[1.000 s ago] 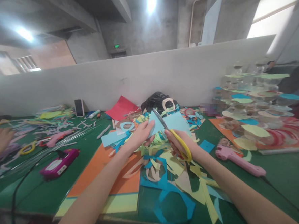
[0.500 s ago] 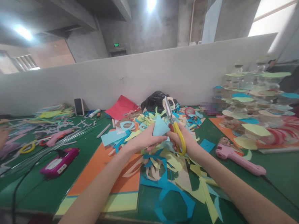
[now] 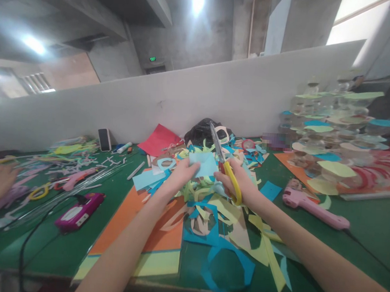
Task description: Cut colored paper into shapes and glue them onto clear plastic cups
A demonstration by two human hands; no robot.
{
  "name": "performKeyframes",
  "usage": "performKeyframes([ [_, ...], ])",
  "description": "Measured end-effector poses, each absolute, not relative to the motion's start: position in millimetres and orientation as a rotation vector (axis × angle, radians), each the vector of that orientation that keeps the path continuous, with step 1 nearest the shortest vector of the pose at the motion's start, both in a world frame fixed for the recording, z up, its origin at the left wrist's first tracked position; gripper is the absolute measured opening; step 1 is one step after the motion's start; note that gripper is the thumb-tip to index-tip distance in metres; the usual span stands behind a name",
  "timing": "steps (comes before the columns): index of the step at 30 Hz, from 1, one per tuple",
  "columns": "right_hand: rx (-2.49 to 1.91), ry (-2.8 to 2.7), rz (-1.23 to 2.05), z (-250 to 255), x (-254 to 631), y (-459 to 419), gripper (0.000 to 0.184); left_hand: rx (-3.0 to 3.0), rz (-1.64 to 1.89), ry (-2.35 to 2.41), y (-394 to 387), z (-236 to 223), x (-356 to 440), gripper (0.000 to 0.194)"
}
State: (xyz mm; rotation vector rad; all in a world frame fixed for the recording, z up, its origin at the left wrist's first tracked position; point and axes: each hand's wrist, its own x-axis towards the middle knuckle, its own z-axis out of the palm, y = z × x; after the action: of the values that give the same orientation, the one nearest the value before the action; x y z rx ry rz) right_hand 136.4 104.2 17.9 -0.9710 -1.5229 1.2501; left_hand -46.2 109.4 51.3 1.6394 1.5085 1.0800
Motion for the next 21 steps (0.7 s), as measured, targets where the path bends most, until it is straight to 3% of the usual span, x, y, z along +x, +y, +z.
performKeyframes([
  [3, -0.973, -1.539, 1.226, 17.2, 135.5, 100.2, 0.035, 1.697, 1.233, 1.706, 108.3, 74.5, -78.6, 0.023],
  [5, -0.972, -1.548, 1.211, 16.3, 134.9, 98.2, 0.033, 1.916, 1.219, 2.139, 103.5, 90.5, -113.1, 0.023],
  [9, -0.941, -1.569, 1.202, 12.0, 133.9, 99.4, 0.033, 1.797, 0.708, 2.849, 98.6, 94.1, -185.6, 0.031],
  [12, -0.948, -1.581, 1.197, 10.2, 133.9, 100.3, 0.033, 1.742, 0.306, 2.878, 104.1, 75.0, -217.2, 0.034],
  [21, -0.951, -1.551, 1.234, 18.2, 136.4, 92.5, 0.031, 1.735, 0.150, 2.811, 113.4, 48.1, -221.8, 0.033],
])
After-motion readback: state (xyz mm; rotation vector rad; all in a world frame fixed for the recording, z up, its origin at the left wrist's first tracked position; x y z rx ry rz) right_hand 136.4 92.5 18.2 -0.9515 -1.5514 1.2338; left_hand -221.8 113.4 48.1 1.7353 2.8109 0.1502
